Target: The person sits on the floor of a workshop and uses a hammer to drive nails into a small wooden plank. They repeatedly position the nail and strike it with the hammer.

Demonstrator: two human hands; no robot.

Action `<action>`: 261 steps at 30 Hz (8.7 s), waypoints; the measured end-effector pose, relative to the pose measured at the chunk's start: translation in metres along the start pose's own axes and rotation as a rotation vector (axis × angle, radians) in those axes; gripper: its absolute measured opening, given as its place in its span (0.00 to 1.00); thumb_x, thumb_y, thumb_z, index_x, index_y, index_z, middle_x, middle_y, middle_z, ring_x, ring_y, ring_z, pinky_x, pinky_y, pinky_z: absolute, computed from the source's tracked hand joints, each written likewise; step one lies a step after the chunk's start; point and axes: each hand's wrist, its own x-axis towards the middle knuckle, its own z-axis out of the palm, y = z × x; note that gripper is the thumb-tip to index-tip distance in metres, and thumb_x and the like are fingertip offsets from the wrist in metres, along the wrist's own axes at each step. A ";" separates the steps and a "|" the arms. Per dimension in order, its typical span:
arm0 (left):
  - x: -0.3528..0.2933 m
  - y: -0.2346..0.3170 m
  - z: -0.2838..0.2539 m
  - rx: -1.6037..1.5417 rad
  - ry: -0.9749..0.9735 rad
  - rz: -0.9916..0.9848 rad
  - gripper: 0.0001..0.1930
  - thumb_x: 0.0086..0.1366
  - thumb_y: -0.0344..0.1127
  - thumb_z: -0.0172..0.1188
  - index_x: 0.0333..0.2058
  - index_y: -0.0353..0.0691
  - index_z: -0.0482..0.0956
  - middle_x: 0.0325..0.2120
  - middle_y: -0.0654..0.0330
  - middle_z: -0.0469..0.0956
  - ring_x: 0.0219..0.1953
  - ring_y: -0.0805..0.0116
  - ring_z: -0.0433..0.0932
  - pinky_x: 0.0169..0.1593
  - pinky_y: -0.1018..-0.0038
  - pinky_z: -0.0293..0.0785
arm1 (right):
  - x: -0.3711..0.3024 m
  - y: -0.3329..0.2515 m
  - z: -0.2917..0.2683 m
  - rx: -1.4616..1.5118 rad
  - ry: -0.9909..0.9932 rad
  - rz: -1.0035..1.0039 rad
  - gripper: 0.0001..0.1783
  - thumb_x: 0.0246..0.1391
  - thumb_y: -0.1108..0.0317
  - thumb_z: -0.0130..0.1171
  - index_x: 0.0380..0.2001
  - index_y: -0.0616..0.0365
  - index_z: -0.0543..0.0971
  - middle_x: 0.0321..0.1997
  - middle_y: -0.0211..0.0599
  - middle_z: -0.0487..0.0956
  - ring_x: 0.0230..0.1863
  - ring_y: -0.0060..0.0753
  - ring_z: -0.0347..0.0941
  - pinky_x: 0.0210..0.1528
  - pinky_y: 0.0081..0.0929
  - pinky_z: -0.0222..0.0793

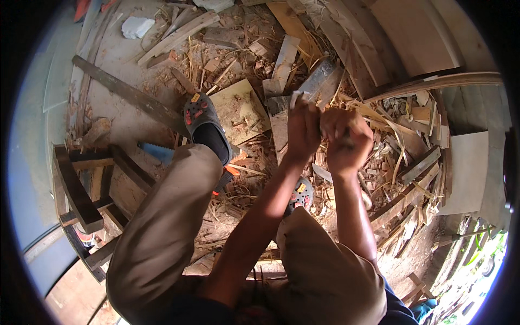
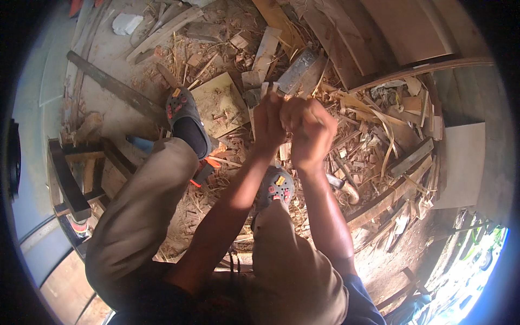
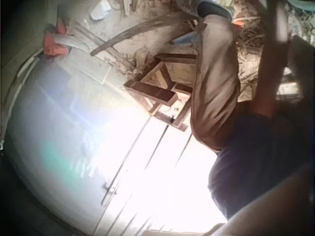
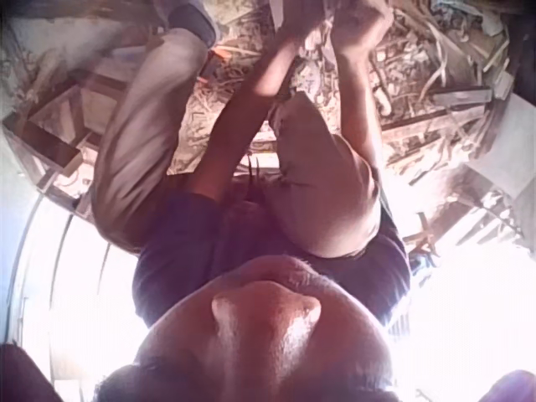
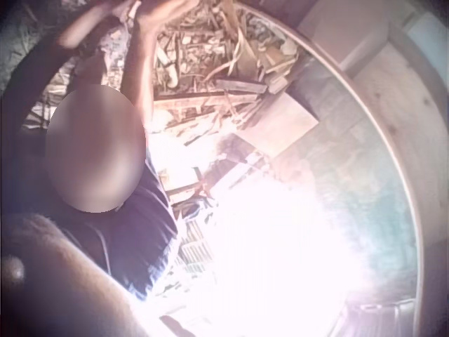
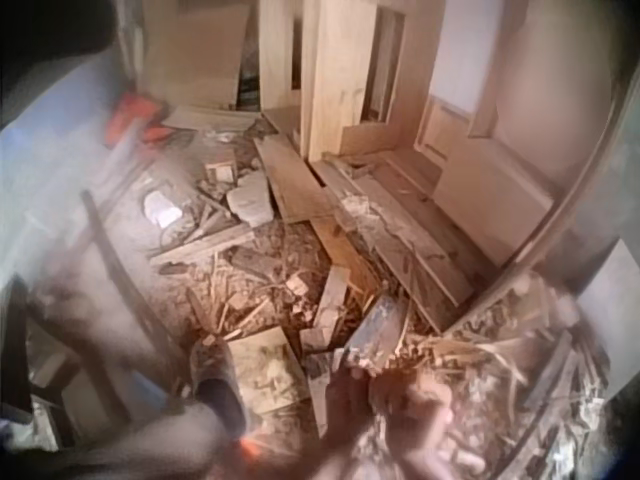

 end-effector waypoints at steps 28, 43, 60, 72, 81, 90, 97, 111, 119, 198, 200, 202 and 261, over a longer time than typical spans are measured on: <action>0.000 -0.144 -0.086 0.761 -0.137 -0.057 0.37 0.58 0.45 0.71 0.60 0.33 0.66 0.55 0.40 0.69 0.57 0.41 0.70 0.58 0.53 0.69 | -0.129 -0.022 -0.199 -0.685 0.276 0.906 0.24 0.69 0.66 0.46 0.62 0.71 0.67 0.53 0.46 0.78 0.49 0.33 0.80 0.38 0.25 0.81; 0.019 -0.139 -0.088 0.732 -0.152 -0.068 0.39 0.61 0.52 0.68 0.63 0.36 0.64 0.59 0.42 0.68 0.62 0.47 0.68 0.63 0.58 0.66 | -0.181 0.053 -0.185 -0.322 0.420 1.251 0.12 0.63 0.61 0.59 0.43 0.55 0.71 0.25 0.26 0.72 0.17 0.16 0.63 0.17 0.20 0.61; 0.056 -0.137 -0.075 0.660 -0.076 -0.009 0.12 0.64 0.37 0.65 0.43 0.38 0.83 0.37 0.53 0.84 0.41 0.57 0.83 0.45 0.68 0.76 | -0.184 0.056 -0.182 -0.478 0.426 1.206 0.14 0.65 0.57 0.57 0.33 0.55 0.69 0.21 0.25 0.68 0.16 0.17 0.62 0.16 0.20 0.60; -0.032 -0.134 -0.075 0.539 -0.143 -0.112 0.13 0.59 0.37 0.70 0.37 0.39 0.78 0.26 0.59 0.75 0.31 0.62 0.75 0.39 0.67 0.73 | -0.184 0.060 -0.180 -0.589 0.417 1.185 0.16 0.65 0.56 0.56 0.35 0.58 0.70 0.21 0.26 0.69 0.16 0.18 0.63 0.17 0.20 0.62; -0.007 -0.160 -0.056 0.593 0.144 -0.376 0.28 0.67 0.46 0.62 0.55 0.29 0.69 0.51 0.44 0.71 0.51 0.53 0.74 0.54 0.60 0.70 | -0.183 0.058 -0.186 -0.653 0.371 1.214 0.18 0.65 0.56 0.56 0.37 0.63 0.71 0.20 0.29 0.72 0.16 0.21 0.67 0.16 0.23 0.64; 0.021 -0.172 -0.046 0.536 0.214 -0.380 0.23 0.59 0.46 0.70 0.41 0.29 0.79 0.38 0.43 0.81 0.42 0.50 0.81 0.49 0.60 0.75 | -0.194 0.063 -0.196 -0.649 0.351 1.190 0.17 0.65 0.54 0.56 0.36 0.57 0.70 0.19 0.25 0.69 0.15 0.18 0.63 0.16 0.21 0.62; 0.022 -0.185 -0.042 0.683 0.251 -0.337 0.24 0.55 0.46 0.73 0.38 0.27 0.80 0.38 0.39 0.80 0.43 0.42 0.79 0.50 0.56 0.74 | -0.211 0.073 -0.213 -0.752 0.282 1.157 0.17 0.66 0.53 0.54 0.36 0.56 0.69 0.19 0.26 0.67 0.14 0.19 0.63 0.15 0.22 0.62; 0.045 -0.174 -0.078 0.686 0.180 -0.660 0.40 0.59 0.54 0.66 0.55 0.19 0.68 0.53 0.30 0.72 0.56 0.41 0.74 0.58 0.58 0.72 | -0.180 -0.090 -0.145 -0.859 0.348 0.813 0.21 0.63 0.51 0.59 0.26 0.58 0.74 0.17 0.26 0.70 0.16 0.18 0.64 0.18 0.24 0.57; 0.002 -0.043 -0.096 0.081 0.463 -0.750 0.54 0.48 0.50 0.77 0.63 0.23 0.55 0.54 0.41 0.70 0.50 0.51 0.74 0.55 0.57 0.69 | -0.202 -0.145 -0.194 -0.894 0.404 0.470 0.22 0.62 0.50 0.60 0.24 0.57 0.75 0.17 0.24 0.69 0.18 0.18 0.62 0.19 0.23 0.57; -0.155 0.013 -0.222 -0.175 0.176 -0.692 0.26 0.58 0.40 0.72 0.50 0.33 0.74 0.46 0.51 0.78 0.47 0.58 0.79 0.46 0.62 0.76 | -0.203 0.066 0.050 -1.143 -0.896 0.472 0.35 0.51 0.42 0.64 0.42 0.69 0.77 0.38 0.60 0.81 0.43 0.62 0.78 0.43 0.50 0.73; -0.158 0.020 -0.206 -0.158 0.282 -0.787 0.25 0.60 0.44 0.70 0.49 0.32 0.75 0.46 0.52 0.78 0.48 0.58 0.79 0.49 0.61 0.75 | -0.210 0.083 0.034 -1.197 -0.801 0.480 0.31 0.51 0.48 0.66 0.42 0.69 0.76 0.36 0.60 0.81 0.41 0.61 0.79 0.41 0.49 0.73; -0.146 -0.003 -0.245 0.086 0.283 -0.651 0.26 0.62 0.46 0.67 0.50 0.32 0.75 0.47 0.50 0.78 0.50 0.55 0.78 0.51 0.61 0.75 | -0.210 0.092 0.046 -1.106 -0.697 0.467 0.30 0.53 0.49 0.65 0.43 0.69 0.75 0.36 0.62 0.81 0.42 0.60 0.79 0.42 0.49 0.73; -0.082 -0.095 -0.212 1.333 -0.836 0.222 0.40 0.50 0.51 0.74 0.57 0.37 0.70 0.54 0.52 0.71 0.62 0.57 0.65 0.65 0.51 0.55 | -0.180 0.098 0.003 -0.999 0.013 0.614 0.48 0.60 0.35 0.52 0.61 0.76 0.64 0.52 0.68 0.77 0.58 0.59 0.74 0.57 0.43 0.70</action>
